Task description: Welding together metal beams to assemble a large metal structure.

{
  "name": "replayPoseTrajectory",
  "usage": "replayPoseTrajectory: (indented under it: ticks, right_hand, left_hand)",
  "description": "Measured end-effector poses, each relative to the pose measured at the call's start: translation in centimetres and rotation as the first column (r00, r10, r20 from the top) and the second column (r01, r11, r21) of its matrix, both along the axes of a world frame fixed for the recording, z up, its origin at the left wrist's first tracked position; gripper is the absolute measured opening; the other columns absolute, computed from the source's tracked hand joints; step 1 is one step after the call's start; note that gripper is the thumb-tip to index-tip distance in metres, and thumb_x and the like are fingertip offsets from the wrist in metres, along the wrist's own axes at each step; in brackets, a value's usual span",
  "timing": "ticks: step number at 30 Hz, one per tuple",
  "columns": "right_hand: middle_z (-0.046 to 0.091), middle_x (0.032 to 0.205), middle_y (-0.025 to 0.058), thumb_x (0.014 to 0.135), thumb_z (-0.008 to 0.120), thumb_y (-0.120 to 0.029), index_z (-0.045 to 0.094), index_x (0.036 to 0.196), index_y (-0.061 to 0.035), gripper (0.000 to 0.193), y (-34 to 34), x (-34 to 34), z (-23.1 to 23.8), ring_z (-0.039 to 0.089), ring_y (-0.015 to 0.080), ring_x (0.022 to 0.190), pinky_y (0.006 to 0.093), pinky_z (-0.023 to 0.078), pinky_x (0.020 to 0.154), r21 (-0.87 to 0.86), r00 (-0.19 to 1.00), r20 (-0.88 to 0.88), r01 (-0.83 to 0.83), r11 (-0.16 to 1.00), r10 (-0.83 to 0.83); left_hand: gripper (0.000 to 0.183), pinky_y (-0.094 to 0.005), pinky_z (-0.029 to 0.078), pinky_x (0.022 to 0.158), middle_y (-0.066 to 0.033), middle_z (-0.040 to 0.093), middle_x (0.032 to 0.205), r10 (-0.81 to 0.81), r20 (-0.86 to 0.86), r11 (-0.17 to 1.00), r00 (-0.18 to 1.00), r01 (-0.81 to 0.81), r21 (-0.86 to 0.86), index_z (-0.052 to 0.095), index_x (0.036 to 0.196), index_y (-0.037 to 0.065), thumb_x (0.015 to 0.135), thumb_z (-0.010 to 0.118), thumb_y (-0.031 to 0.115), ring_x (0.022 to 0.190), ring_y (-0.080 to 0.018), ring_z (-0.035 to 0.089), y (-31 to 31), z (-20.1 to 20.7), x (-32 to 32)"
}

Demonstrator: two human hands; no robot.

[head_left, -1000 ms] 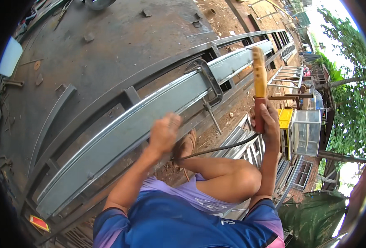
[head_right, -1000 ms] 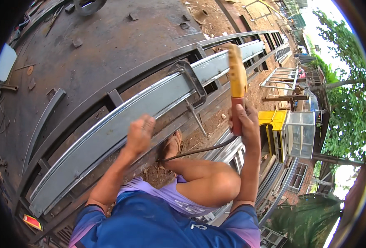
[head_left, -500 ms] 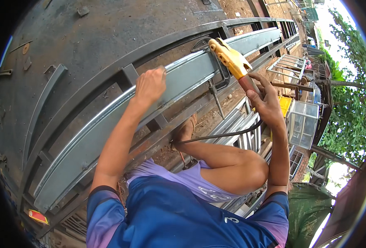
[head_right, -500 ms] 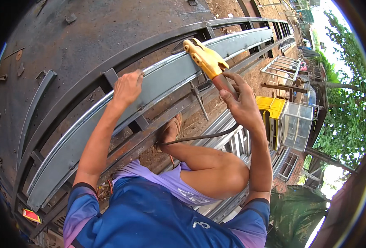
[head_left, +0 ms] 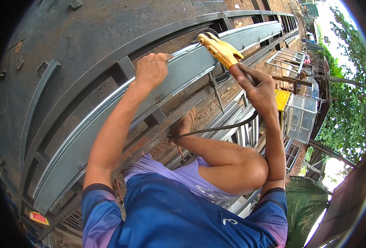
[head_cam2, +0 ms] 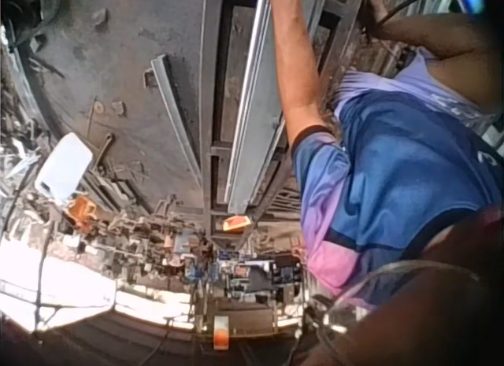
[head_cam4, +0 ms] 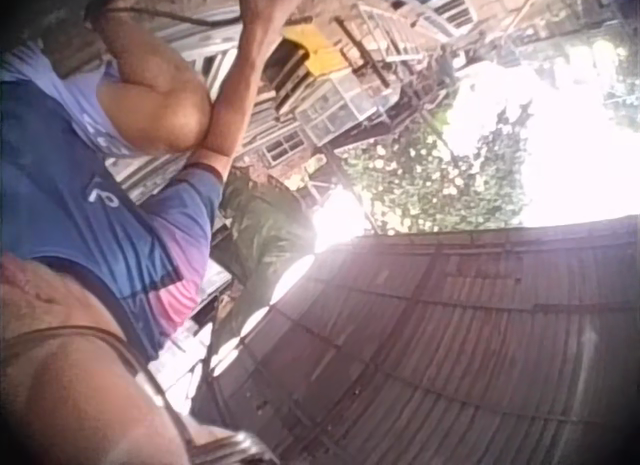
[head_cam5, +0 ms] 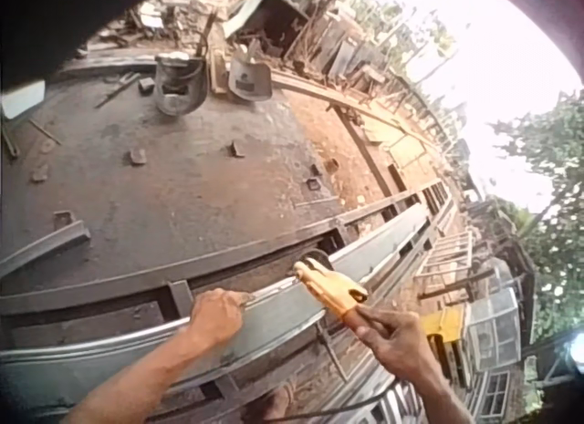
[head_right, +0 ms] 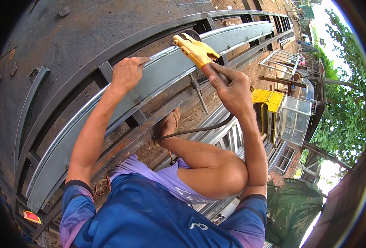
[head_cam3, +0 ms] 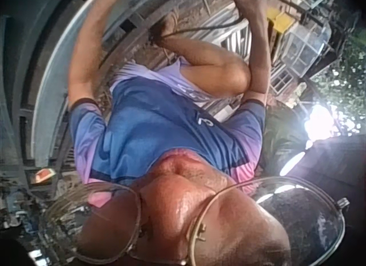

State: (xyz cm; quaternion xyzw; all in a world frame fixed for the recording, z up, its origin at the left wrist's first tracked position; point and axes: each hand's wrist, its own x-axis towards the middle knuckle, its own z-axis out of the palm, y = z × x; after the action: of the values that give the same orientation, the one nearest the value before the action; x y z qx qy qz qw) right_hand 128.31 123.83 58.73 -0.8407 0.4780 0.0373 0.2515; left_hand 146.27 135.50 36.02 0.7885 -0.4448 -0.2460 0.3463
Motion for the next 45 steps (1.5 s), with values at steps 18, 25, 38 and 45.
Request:
replayPoseTrajectory:
  ticks: [18, 25, 38, 45]
  right_hand:
    - [0.072, 0.092, 0.0144, 0.088, 0.068, -0.016, 0.064, 0.121, -0.0034, 0.036, 0.4, 0.5, -1.8, 0.061, 0.0085, 0.081, 0.0262, 0.051, 0.073, -0.064, 0.988, -0.074, -0.137, 0.988, 0.133]
    - [0.072, 0.093, 0.0148, 0.088, 0.068, -0.017, 0.064, 0.122, -0.004, 0.037, 0.5, 0.2, -2.2, 0.061, 0.0093, 0.081, 0.0265, 0.05, 0.073, -0.063, 0.985, -0.068, -0.161, 0.985, 0.157]
    - [0.069, 0.083, 0.0193, 0.087, 0.067, -0.014, 0.062, 0.123, -0.0031, 0.038, 0.4, -1.0, -3.1, 0.059, 0.0158, 0.062, 0.03, 0.049, 0.064, 0.019, 0.993, 0.042, -0.107, 0.994, 0.106]
    - [0.059, 0.069, 0.0223, 0.087, 0.067, -0.014, 0.063, 0.123, -0.0076, 0.037, 2.3, -0.5, -2.5, 0.052, 0.0192, 0.051, 0.0326, 0.044, 0.056, -0.144, 0.924, -0.124, -0.378, 0.915, 0.362]
  left_hand:
    - [0.03, -0.0447, 0.055, 0.072, -0.0237, 0.067, 0.083, -0.124, 0.107, 0.991, 0.987, 0.117, 0.061, 0.074, 0.103, 0.015, 0.083, 0.051, 0.01, 0.08, -0.0376, 0.068, -0.3, 2.2, 0.3]
    - [0.03, -0.0449, 0.055, 0.075, -0.0235, 0.067, 0.086, -0.109, 0.109, 0.993, 0.988, 0.103, 0.061, 0.073, 0.102, 0.013, 0.083, 0.051, 0.011, 0.082, -0.0377, 0.068, -0.6, 1.9, 0.2]
    - [0.028, -0.0447, 0.052, 0.082, -0.0243, 0.067, 0.091, -0.07, -0.025, 0.994, 0.997, 0.072, 0.082, 0.071, 0.104, 0.01, 0.083, 0.053, 0.013, 0.09, -0.0379, 0.066, -0.8, 2.5, 0.2]
    - [0.023, -0.0443, 0.055, 0.078, -0.0218, 0.069, 0.088, -0.095, 0.119, 0.994, 0.988, 0.088, 0.063, 0.068, 0.095, 0.003, 0.084, 0.05, 0.013, 0.087, -0.0363, 0.068, -0.2, 2.0, -0.4]
